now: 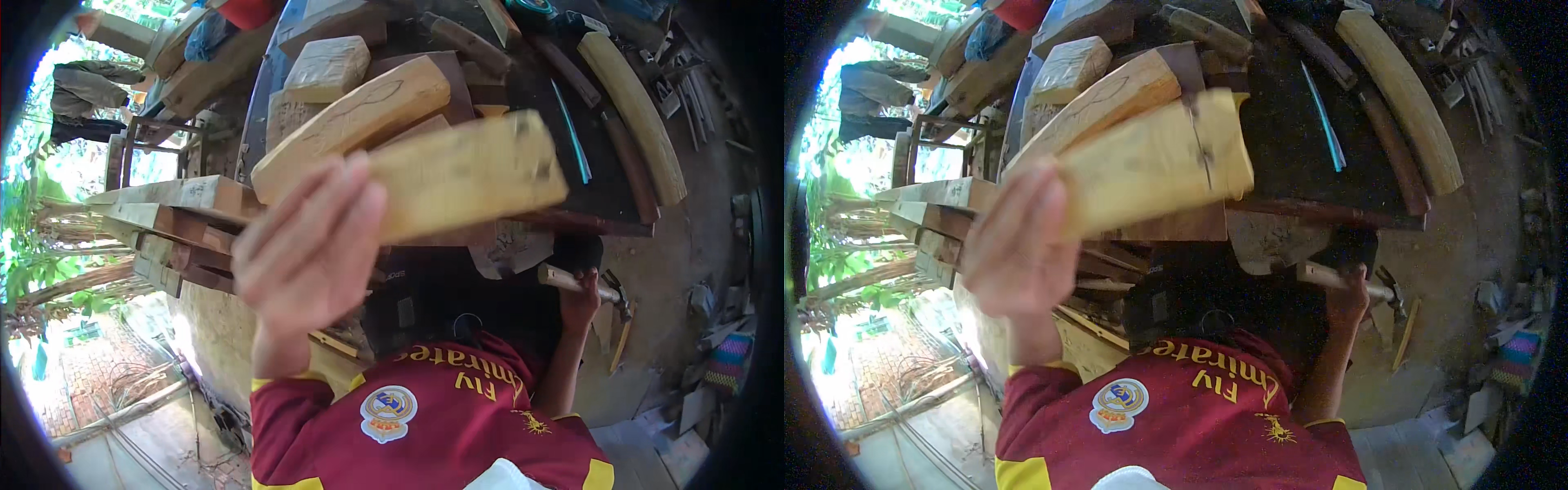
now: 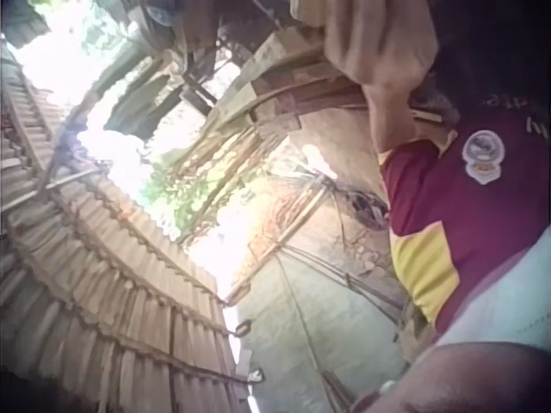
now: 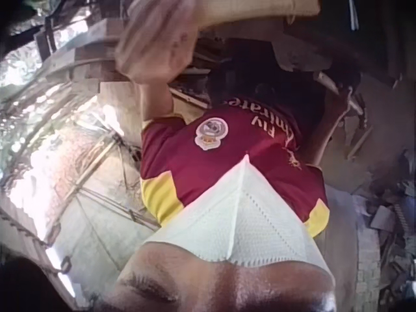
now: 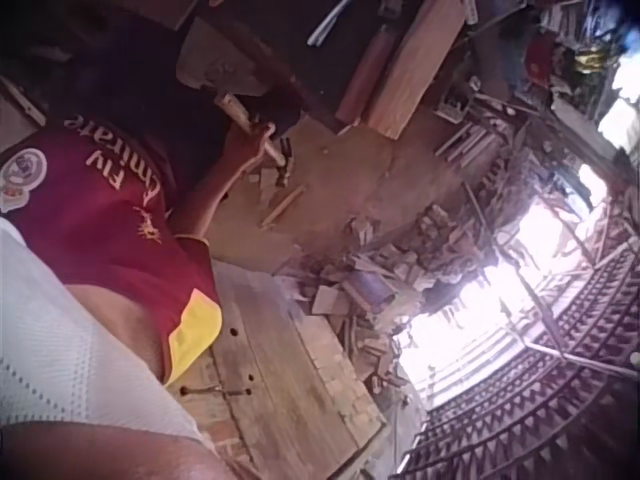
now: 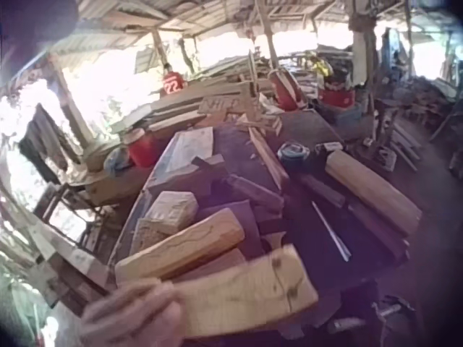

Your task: Measuring, hammering, and sanding pieces of wood in a workshop.

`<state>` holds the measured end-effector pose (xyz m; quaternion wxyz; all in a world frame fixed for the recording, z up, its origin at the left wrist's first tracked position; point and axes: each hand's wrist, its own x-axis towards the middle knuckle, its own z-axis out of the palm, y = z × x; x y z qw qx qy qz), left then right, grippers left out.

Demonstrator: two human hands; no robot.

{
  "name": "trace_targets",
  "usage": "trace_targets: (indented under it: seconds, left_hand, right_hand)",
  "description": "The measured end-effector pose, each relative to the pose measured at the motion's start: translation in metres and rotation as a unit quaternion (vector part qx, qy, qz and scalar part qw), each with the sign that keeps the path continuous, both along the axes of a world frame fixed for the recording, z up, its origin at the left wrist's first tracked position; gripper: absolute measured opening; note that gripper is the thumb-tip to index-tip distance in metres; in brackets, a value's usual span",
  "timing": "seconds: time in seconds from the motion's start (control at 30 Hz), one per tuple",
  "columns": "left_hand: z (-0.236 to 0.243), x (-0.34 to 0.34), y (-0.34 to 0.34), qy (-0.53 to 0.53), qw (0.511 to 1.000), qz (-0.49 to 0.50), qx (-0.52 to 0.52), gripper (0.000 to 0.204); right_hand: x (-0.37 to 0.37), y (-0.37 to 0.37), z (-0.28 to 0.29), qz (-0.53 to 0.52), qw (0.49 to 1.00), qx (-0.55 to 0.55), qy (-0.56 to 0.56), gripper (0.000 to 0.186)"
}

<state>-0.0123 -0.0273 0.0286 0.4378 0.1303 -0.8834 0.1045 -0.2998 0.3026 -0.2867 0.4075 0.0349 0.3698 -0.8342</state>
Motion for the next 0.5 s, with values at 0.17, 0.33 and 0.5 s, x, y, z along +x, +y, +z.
trace_targets:
  seconds: [0.17, 0.33, 0.5]
  left_hand:
    - [-0.063, 0.028, 0.030, -0.003, 0.993, 0.046, 0.105, 0.022]
    - [-0.080, 0.031, 0.039, -0.079, 0.989, 0.078, 0.095, 0.032]
    - [-0.062, 0.028, 0.044, -0.118, 0.977, 0.094, 0.148, 0.041]
  right_hand:
    - [-0.007, -0.004, 0.003, 0.034, 0.997, -0.060, -0.019, 0.019]
    - [0.003, -0.012, 0.019, 0.041, 0.999, -0.023, 0.022, 0.021]
    - [0.003, 0.000, 0.010, 0.013, 0.998, -0.059, -0.012, 0.018]
